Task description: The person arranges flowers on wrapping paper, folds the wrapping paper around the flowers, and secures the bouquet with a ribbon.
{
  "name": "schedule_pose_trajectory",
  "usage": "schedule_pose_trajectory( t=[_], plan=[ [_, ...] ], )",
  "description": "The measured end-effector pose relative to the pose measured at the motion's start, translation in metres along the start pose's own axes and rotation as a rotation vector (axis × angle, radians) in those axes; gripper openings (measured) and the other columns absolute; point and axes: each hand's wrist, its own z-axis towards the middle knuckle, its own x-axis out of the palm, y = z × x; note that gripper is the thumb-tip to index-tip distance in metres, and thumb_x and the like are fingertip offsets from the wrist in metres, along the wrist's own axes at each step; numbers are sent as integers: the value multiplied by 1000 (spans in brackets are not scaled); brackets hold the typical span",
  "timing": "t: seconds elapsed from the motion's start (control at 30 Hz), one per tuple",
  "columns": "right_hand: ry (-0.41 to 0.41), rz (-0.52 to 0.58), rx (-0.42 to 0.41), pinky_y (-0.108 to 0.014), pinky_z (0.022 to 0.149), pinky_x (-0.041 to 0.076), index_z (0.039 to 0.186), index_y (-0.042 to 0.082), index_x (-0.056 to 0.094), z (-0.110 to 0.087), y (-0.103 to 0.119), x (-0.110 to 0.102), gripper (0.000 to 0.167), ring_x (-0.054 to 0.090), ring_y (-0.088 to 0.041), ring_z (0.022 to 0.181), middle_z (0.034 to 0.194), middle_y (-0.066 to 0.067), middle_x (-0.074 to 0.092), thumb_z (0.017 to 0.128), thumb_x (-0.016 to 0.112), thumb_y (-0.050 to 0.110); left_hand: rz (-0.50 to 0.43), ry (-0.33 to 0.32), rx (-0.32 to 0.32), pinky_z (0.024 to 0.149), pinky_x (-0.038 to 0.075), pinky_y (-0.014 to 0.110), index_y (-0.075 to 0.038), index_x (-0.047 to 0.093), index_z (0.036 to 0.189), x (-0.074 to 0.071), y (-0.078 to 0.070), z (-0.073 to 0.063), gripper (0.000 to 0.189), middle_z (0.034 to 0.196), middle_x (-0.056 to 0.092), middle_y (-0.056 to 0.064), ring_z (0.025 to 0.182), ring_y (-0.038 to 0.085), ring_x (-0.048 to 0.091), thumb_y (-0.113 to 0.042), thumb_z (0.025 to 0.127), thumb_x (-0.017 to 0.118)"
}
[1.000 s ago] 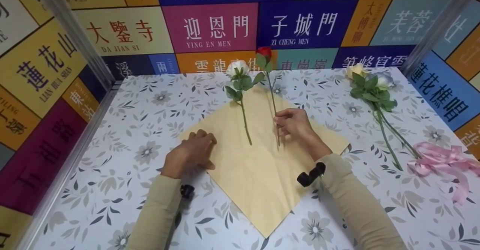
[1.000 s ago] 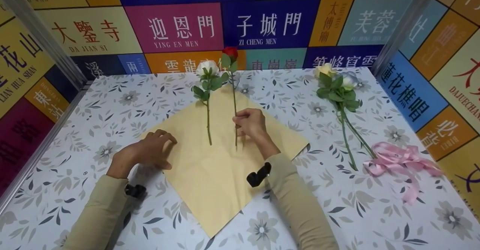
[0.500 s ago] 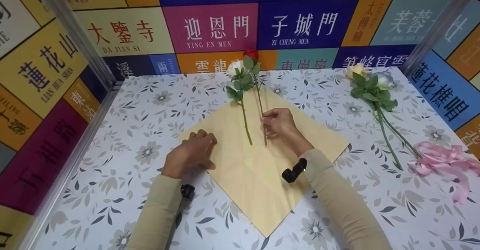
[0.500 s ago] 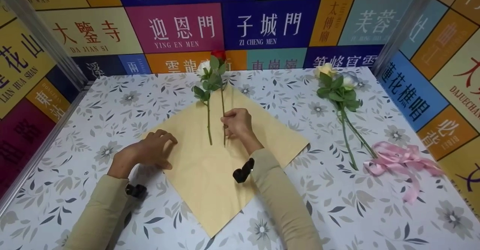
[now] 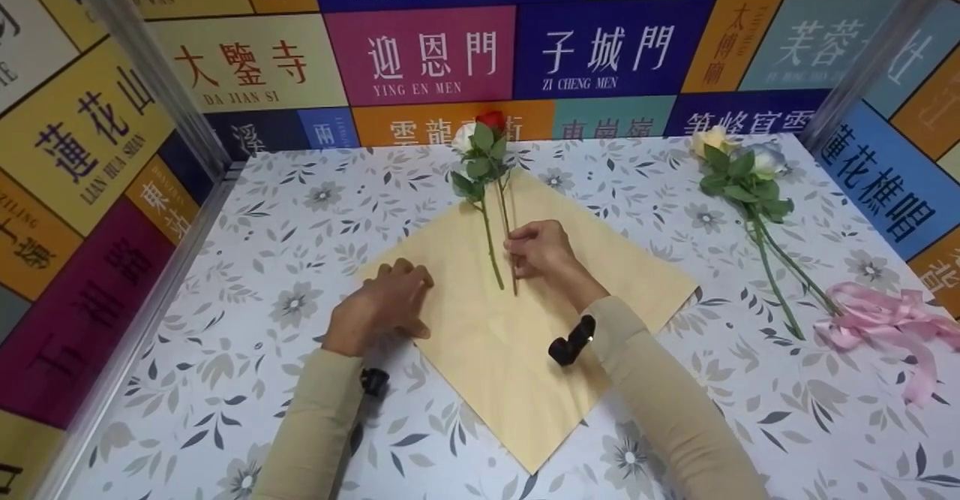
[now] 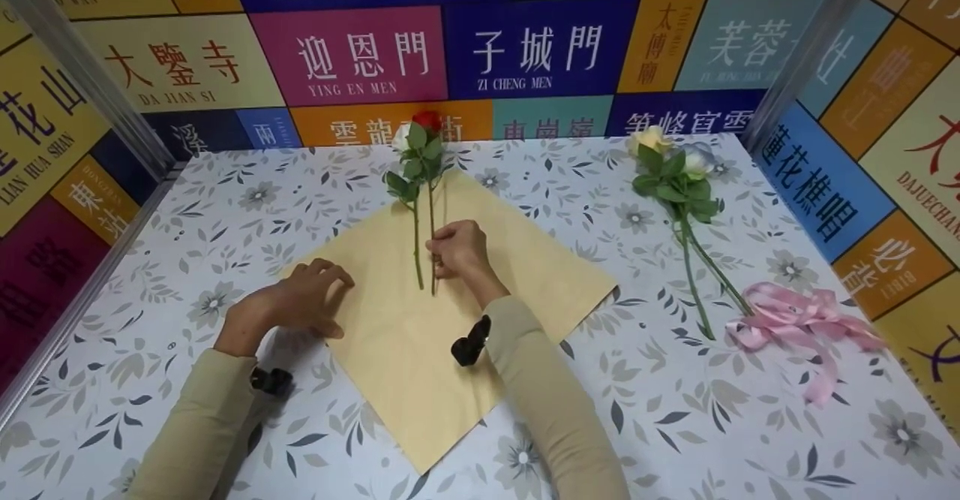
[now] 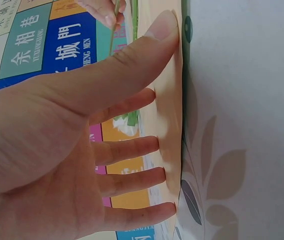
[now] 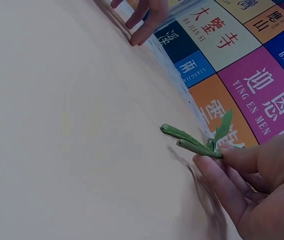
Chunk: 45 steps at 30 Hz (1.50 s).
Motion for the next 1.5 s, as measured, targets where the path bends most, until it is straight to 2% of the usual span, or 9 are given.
schedule_pose_trajectory(
  t=[0.23, 0.57, 0.73, 0.97, 1.1, 1.23, 1.3, 1.43, 1.5],
  plan=[
    [1, -48, -37, -34, 59, 61, 112, 0, 71, -3, -2, 6, 24, 71, -14, 70, 92, -12, 74, 90, 74, 8, -8, 6, 8, 97, 45, 53, -10, 52, 135, -1, 0, -2, 70, 136, 49, 20, 118, 37, 48, -30, 78, 87],
    [-13, -145, -67, -24, 52, 56, 121, 1, 69, -6, -4, 5, 30, 70, -10, 72, 112, -16, 74, 92, 71, 10, -20, 17, -14, 97, 46, 52, -12, 52, 136, -1, -1, 0, 70, 136, 49, 18, 117, 34, 48, -29, 77, 87],
    [-6, -193, -69, -21, 50, 52, 122, 1, 69, -5, -4, 7, 32, 63, -8, 64, 112, -15, 70, 91, 72, 7, -8, 15, 2, 98, 46, 53, -12, 52, 136, -2, 0, 0, 71, 137, 49, 19, 119, 35, 48, -31, 77, 87],
    [17, -270, -88, -19, 47, 44, 126, 3, 68, -4, -4, 9, 35, 47, -5, 46, 110, -14, 69, 91, 70, 8, 0, -1, 12, 99, 46, 54, -11, 51, 137, -2, 0, -1, 73, 136, 49, 20, 120, 37, 49, -33, 77, 86],
    [32, -293, -108, -19, 46, 42, 127, 4, 68, -4, -4, 8, 36, 45, -4, 44, 108, -13, 70, 91, 69, 9, 2, -7, 23, 97, 47, 54, -10, 52, 135, -2, 0, -2, 71, 135, 50, 21, 118, 38, 49, -32, 77, 86],
    [48, -303, -127, -18, 47, 41, 129, 5, 67, -4, -4, 5, 38, 46, -3, 46, 107, -13, 70, 92, 68, 10, -15, -12, 35, 96, 45, 55, -9, 53, 133, -1, 2, -3, 68, 134, 50, 22, 116, 39, 48, -29, 77, 87],
    [58, -271, -115, -19, 47, 40, 129, 4, 67, -5, -4, 2, 37, 46, -4, 48, 111, -15, 70, 93, 67, 10, -17, -14, 33, 96, 45, 56, -9, 53, 133, -1, 2, -3, 68, 134, 49, 22, 117, 39, 48, -29, 77, 87],
    [61, -219, -89, -21, 48, 43, 127, 3, 67, -8, -3, -7, 33, 53, -8, 58, 119, -16, 70, 95, 65, 10, 6, -15, 29, 95, 47, 56, -9, 52, 134, 0, 1, -2, 71, 135, 49, 22, 117, 40, 49, -33, 77, 87],
    [43, -234, -102, -22, 50, 46, 124, 4, 68, -9, -3, -14, 29, 57, -10, 64, 118, -15, 70, 96, 65, 11, 12, -14, 27, 95, 47, 56, -9, 52, 134, 0, 1, -1, 71, 136, 49, 22, 118, 41, 49, -34, 77, 87]
  ],
)
